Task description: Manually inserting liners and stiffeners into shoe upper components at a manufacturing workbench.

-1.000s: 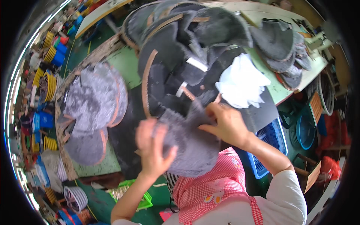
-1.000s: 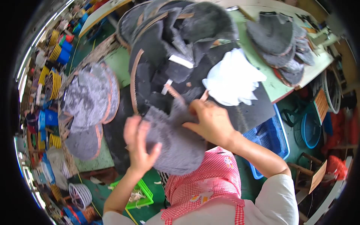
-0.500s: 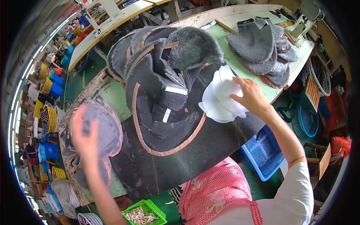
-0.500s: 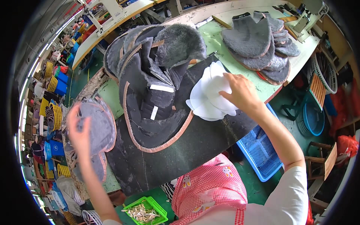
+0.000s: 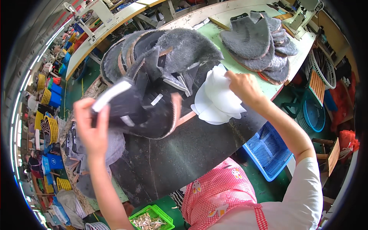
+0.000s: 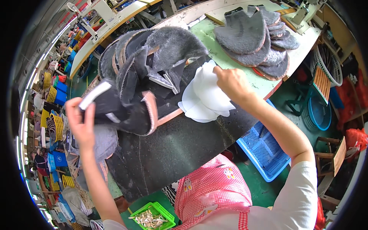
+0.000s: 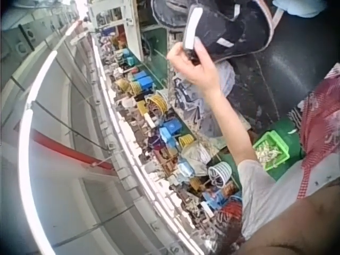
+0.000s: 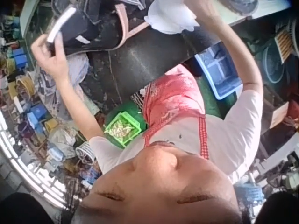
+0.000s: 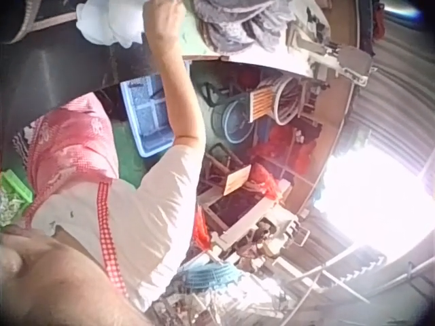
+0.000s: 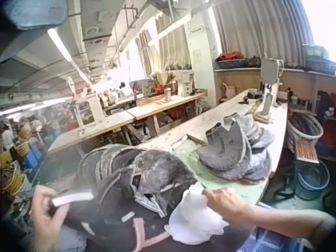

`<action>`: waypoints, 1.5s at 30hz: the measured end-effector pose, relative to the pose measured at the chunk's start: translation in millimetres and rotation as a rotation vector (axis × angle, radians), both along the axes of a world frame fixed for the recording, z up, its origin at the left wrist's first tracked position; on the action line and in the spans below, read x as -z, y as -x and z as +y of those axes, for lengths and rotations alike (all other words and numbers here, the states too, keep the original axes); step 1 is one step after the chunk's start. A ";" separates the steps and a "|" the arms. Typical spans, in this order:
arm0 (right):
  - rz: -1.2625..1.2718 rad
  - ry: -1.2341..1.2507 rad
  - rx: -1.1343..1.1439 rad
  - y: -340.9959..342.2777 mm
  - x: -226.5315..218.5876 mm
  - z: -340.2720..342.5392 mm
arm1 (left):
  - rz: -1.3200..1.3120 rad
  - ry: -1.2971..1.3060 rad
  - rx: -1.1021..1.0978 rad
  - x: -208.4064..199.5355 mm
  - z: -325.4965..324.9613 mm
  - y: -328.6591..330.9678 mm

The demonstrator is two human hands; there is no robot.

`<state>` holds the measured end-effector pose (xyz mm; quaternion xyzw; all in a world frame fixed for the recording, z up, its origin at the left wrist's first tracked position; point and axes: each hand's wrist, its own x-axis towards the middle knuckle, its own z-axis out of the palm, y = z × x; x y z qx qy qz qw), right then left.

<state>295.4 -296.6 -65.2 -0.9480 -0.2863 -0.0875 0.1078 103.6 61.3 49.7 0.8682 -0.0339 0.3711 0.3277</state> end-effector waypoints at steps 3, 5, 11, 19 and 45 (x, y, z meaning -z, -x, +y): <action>0.142 -0.408 0.117 -15.1 7.0 -21.8 | 0.006 0.323 0.069 -22.1 -8.7 15.6; 0.130 -0.727 0.227 -55.2 46.8 -62.3 | 0.097 0.436 0.049 0.8 -24.6 13.9; 0.144 -1.387 0.010 -12.4 -5.7 -67.9 | 0.319 -0.099 -0.048 71.7 -68.4 38.8; 0.334 -0.514 -0.836 149.0 -46.1 73.0 | 0.809 0.895 0.349 59.1 -84.7 71.9; 1.117 -0.555 -0.262 103.0 -12.9 111.4 | 0.381 0.160 -0.082 114.1 -34.5 53.9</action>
